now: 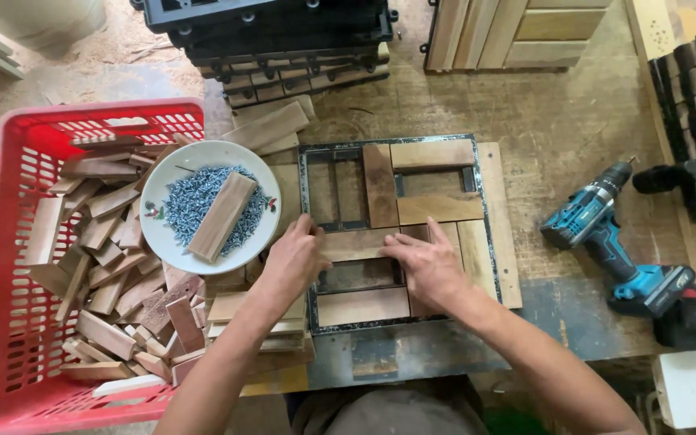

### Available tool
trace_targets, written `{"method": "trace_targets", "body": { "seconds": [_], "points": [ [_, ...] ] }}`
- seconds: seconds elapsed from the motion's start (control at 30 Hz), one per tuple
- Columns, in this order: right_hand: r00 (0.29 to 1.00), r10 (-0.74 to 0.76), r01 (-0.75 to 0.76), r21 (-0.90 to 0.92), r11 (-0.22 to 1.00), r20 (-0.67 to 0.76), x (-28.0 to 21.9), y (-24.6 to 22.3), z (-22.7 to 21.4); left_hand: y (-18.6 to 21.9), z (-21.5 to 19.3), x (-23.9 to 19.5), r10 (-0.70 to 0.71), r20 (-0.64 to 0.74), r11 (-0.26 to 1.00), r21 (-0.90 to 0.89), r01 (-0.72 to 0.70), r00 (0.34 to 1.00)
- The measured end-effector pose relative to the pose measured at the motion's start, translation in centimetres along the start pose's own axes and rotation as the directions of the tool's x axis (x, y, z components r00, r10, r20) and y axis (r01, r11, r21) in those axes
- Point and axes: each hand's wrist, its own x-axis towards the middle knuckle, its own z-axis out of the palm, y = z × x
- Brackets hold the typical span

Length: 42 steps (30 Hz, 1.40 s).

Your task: The person is assembling wooden tiles by placing small wooden slats into a frame and then attaching a plastic backing grid.

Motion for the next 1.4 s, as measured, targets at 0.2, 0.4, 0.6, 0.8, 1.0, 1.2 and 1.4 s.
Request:
{"method": "trace_targets", "body": {
  "seconds": [0.2,0.4,0.6,0.8,1.0,1.2,1.4],
  "points": [
    [0.998,-0.021,0.041,0.378,0.925,-0.059,0.7,-6.1,2.8,1.5,-9.8,-8.0,-0.145,-0.083,0.888,-0.451,0.092,0.986],
    [0.925,-0.053,-0.139,0.463,0.875,0.377,5.8,-13.5,1.3,-3.1,-7.3,-16.4,-0.49,-0.095,0.819,-0.391,0.42,0.866],
    [0.948,0.006,-0.196,0.568,0.8,0.319,7.2,-11.9,2.6,-5.3,-4.7,-17.6,-0.414,-0.142,0.78,-0.564,0.27,0.899],
    [0.672,-0.001,-0.732,0.664,-0.155,0.74,4.5,-9.3,-3.9,-1.6,-8.0,-14.5,-0.412,-0.164,0.283,-0.958,-0.045,0.896],
    [0.685,-0.019,-0.692,0.641,-0.332,0.729,0.9,-4.8,-4.6,2.1,-9.9,-10.7,-0.314,-0.128,0.183,-0.98,-0.073,0.941],
    [0.764,0.186,-0.64,0.764,0.088,0.618,-1.4,-1.0,-4.4,2.5,-7.6,-9.1,-0.239,-0.114,0.395,-0.918,-0.01,0.964],
    [0.976,-0.144,0.203,0.438,0.875,-0.164,-2.2,1.1,1.2,1.9,-2.8,-8.6,-0.254,-0.117,0.631,-0.773,0.072,0.96]
  ]
}}
